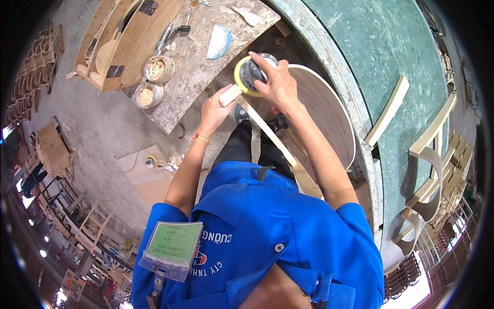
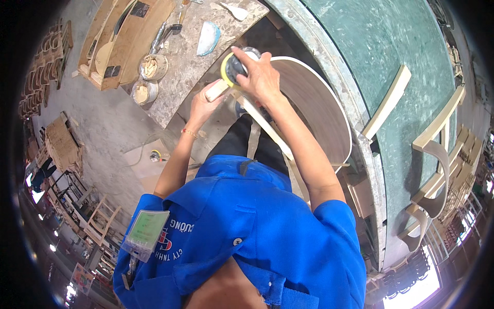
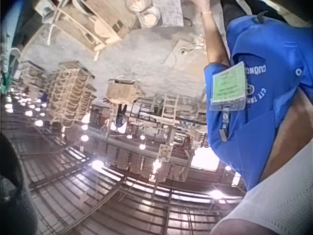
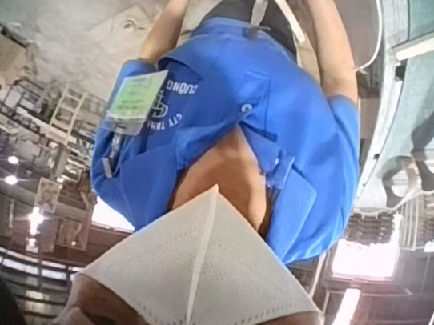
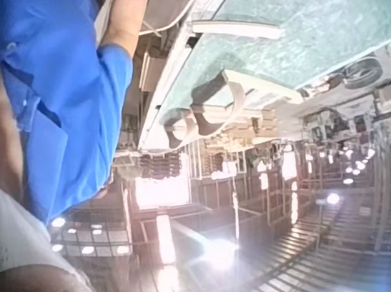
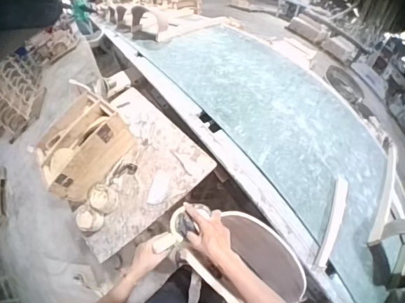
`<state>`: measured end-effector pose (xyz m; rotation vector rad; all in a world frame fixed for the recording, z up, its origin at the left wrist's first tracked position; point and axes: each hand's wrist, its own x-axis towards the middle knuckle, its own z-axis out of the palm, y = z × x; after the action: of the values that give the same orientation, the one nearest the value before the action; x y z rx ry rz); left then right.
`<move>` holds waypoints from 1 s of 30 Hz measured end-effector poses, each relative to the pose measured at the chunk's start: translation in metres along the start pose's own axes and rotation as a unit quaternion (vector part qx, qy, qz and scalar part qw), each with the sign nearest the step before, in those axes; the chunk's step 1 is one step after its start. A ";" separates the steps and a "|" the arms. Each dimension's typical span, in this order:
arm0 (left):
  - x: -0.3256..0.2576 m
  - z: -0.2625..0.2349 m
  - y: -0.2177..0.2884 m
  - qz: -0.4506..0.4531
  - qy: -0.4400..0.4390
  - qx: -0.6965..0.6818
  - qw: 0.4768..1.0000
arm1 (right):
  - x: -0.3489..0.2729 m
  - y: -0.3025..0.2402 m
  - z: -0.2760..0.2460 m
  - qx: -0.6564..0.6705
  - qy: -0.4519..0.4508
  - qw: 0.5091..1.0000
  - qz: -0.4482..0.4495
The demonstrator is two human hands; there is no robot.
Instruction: The person sands curved wooden chair parts using a handheld orbital sander. They repeatedly pick up pieces from a workbench, sand both sides, flip the parts, and place them back on the bench.
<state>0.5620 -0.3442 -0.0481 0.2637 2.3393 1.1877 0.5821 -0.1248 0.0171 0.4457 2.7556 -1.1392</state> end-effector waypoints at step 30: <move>0.006 0.002 -0.007 -0.015 -0.092 0.062 0.994 | -0.113 0.066 -0.020 0.069 0.113 0.986 0.105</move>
<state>0.5585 -0.3446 -0.0568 0.3649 2.2488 0.9630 0.7101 -0.0913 0.0125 0.9107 2.7360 -1.3010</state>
